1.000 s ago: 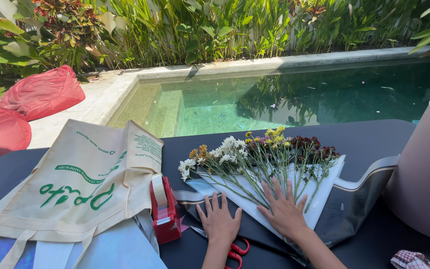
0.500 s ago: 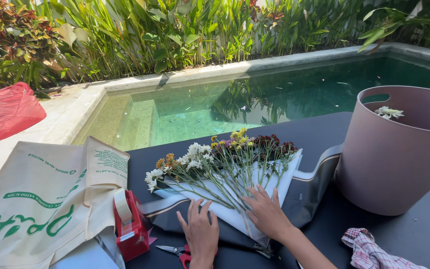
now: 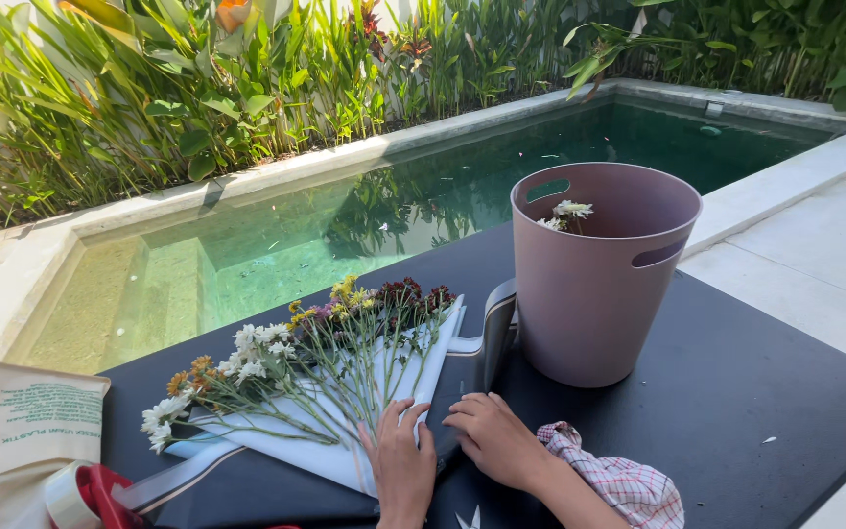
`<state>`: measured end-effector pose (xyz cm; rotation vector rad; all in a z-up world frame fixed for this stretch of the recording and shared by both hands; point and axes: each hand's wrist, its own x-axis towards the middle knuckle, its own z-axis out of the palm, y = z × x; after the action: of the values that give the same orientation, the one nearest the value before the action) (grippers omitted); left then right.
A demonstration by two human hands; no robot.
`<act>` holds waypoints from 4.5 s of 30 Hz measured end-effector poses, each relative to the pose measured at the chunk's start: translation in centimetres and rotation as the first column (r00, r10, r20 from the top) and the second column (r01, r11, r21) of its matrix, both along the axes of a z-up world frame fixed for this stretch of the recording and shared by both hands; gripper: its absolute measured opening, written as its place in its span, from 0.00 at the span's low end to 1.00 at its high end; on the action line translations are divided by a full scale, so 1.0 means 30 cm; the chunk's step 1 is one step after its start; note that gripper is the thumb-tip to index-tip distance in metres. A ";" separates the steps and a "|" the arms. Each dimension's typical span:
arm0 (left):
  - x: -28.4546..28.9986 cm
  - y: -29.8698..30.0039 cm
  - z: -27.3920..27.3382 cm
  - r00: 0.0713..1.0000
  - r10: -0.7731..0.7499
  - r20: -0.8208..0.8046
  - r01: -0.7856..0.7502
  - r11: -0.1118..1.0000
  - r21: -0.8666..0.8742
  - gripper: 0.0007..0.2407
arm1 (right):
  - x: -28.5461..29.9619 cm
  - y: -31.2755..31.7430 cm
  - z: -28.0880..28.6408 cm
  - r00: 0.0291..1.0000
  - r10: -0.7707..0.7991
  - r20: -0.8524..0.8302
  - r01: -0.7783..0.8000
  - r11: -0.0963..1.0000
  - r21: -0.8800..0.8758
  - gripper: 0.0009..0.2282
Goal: The person arranges a bouquet of flowers by cutting the stems with shears, wiping them with a cloth, and laying them onto a sheet of floral wrap.
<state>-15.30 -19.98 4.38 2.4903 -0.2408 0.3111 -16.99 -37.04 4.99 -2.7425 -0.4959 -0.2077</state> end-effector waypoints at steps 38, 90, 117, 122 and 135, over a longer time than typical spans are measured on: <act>0.543 -0.826 0.654 0.879 -0.453 0.148 0.455 0.890 0.025 0.13 | 0.586 -0.712 0.733 0.790 -0.459 -0.407 0.209 0.825 -0.525 0.23; 0.383 -0.724 0.741 0.939 -0.264 0.219 0.341 0.651 -0.678 0.07 | 0.183 -0.723 0.849 0.940 -0.317 0.125 0.292 0.939 0.182 0.10; -0.498 -0.340 0.325 0.747 -0.663 -0.047 -0.169 -0.122 -0.978 0.14 | -0.838 -0.227 0.353 0.512 -0.444 0.735 0.565 0.819 0.102 0.04; -0.689 -0.318 0.200 0.662 -0.736 -0.140 -0.243 -0.033 -0.970 0.09 | -1.146 -0.137 0.153 0.185 -0.832 0.523 0.712 0.480 0.512 0.07; -0.773 -0.313 0.103 0.685 -0.659 -0.309 -0.435 -0.031 -0.900 0.11 | -1.247 -0.167 0.031 0.303 -0.863 -0.405 -0.144 -0.461 0.875 0.16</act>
<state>-38.50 -29.37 7.48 0.7570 0.1188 -0.5361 -54.39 -42.04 5.91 -0.6824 0.8651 -1.3036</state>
